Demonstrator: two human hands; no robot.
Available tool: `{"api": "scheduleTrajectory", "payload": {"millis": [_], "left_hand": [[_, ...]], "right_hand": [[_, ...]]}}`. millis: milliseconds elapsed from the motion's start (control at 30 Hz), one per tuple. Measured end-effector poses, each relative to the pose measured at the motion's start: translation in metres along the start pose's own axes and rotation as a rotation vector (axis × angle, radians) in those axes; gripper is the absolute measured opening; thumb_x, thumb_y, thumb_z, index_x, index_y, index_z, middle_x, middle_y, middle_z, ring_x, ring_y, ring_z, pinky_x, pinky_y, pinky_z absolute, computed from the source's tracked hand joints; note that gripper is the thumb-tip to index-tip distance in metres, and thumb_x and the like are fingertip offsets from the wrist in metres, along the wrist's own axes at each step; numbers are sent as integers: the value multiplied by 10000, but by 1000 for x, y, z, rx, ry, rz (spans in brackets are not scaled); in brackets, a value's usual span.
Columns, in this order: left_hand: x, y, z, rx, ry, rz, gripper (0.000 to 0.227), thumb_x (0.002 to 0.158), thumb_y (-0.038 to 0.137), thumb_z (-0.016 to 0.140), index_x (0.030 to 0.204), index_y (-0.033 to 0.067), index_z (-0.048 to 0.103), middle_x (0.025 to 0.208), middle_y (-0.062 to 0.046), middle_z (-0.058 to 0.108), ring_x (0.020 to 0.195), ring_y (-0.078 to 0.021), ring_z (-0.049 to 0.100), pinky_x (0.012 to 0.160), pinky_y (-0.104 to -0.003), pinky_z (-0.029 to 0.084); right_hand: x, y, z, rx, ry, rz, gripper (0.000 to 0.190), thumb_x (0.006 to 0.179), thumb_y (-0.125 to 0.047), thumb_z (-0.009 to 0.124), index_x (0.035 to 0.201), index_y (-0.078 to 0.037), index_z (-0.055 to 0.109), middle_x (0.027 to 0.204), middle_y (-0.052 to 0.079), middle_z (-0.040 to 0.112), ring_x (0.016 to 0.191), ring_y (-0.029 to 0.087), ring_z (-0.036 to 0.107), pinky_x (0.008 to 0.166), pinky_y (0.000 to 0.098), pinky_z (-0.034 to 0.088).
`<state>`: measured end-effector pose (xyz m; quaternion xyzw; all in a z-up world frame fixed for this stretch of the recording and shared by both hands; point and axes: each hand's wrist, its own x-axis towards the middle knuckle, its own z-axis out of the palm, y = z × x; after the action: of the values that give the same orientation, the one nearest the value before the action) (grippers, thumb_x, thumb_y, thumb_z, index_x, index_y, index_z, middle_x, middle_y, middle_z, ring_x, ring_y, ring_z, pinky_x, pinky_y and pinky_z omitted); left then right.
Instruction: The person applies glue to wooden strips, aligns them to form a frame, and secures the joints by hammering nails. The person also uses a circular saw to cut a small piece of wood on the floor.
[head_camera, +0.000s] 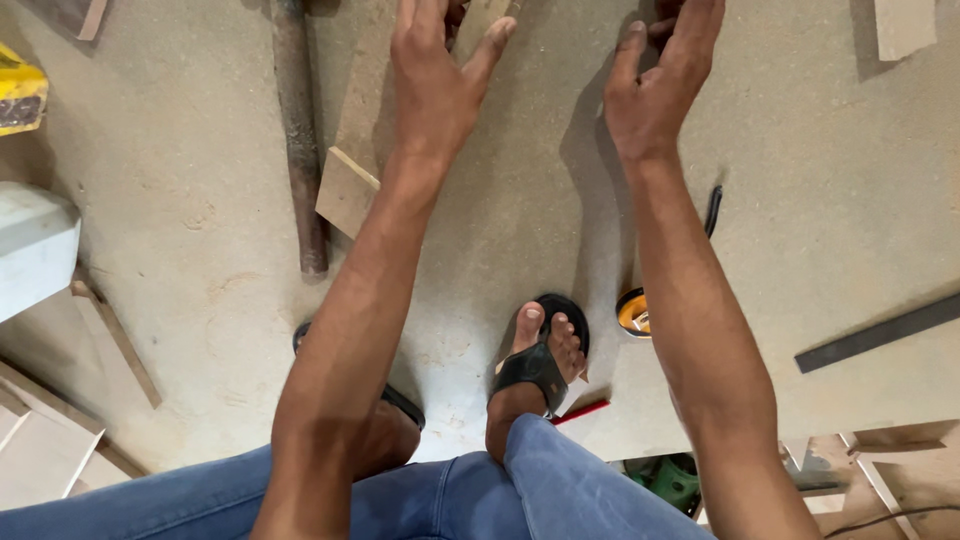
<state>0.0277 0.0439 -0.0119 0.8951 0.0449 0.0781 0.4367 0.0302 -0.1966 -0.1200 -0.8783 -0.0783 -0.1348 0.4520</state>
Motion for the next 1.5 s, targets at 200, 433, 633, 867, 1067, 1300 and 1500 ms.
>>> {"api": "scheduleTrajectory", "payload": {"millis": [200, 433, 633, 867, 1067, 1300, 1500], "left_hand": [[-4, 3, 0, -28, -3, -17, 351, 955, 185, 876, 1130, 46, 605, 1024, -48, 582, 871, -162, 626, 749, -344, 571], [-6, 5, -2, -5, -10, -40, 344, 946, 170, 889, 1066, 40, 594, 1011, -58, 587, 882, -177, 646, 790, -347, 589], [-5, 5, -2, 21, 4, -34, 365, 952, 244, 866, 1122, 34, 621, 1084, -83, 614, 971, -200, 692, 884, -352, 610], [-9, 2, 4, 208, -53, -26, 369, 998, 319, 808, 1174, 26, 667, 1065, -89, 630, 981, -222, 645, 1000, -458, 399], [-11, -3, 8, 287, -21, 52, 372, 980, 314, 817, 1167, 29, 666, 1065, -81, 617, 1013, -234, 629, 942, -447, 409], [-14, -11, 13, 303, -12, 54, 380, 981, 334, 825, 1159, 35, 672, 1054, -69, 612, 986, -203, 628, 930, -440, 425], [-14, -12, 16, 333, -16, 55, 388, 971, 353, 829, 1145, 42, 676, 1043, -59, 606, 976, -192, 620, 937, -438, 430]], "right_hand": [[-1, 0, -1, 5, -7, 9, 610, 1120, 32, 658, 1602, -137, 325, 1288, 60, 515, 999, 171, 569, 863, 327, 527], [4, -9, -4, -1, 4, -3, 685, 1083, 56, 650, 1646, -132, 308, 1332, 83, 519, 996, 178, 556, 869, 328, 528], [14, -26, -8, 16, -11, 26, 494, 1048, 76, 643, 1452, -133, 448, 1238, 78, 489, 1046, 199, 578, 883, 341, 519], [17, -28, -10, -4, 4, -14, 523, 1038, 60, 630, 1483, -122, 425, 1281, 105, 479, 1141, 239, 574, 977, 396, 522], [17, -27, -9, -18, 6, -51, 570, 1027, 65, 612, 1515, -131, 393, 1335, 109, 485, 1203, 256, 573, 1029, 410, 521], [14, -26, -7, -28, -11, 3, 553, 1029, 66, 635, 1496, -134, 415, 1295, 94, 486, 1128, 218, 588, 956, 380, 533], [13, -27, -8, 4, -31, 69, 524, 1043, 59, 629, 1487, -142, 436, 1270, 87, 486, 1061, 200, 587, 891, 355, 547]]}}
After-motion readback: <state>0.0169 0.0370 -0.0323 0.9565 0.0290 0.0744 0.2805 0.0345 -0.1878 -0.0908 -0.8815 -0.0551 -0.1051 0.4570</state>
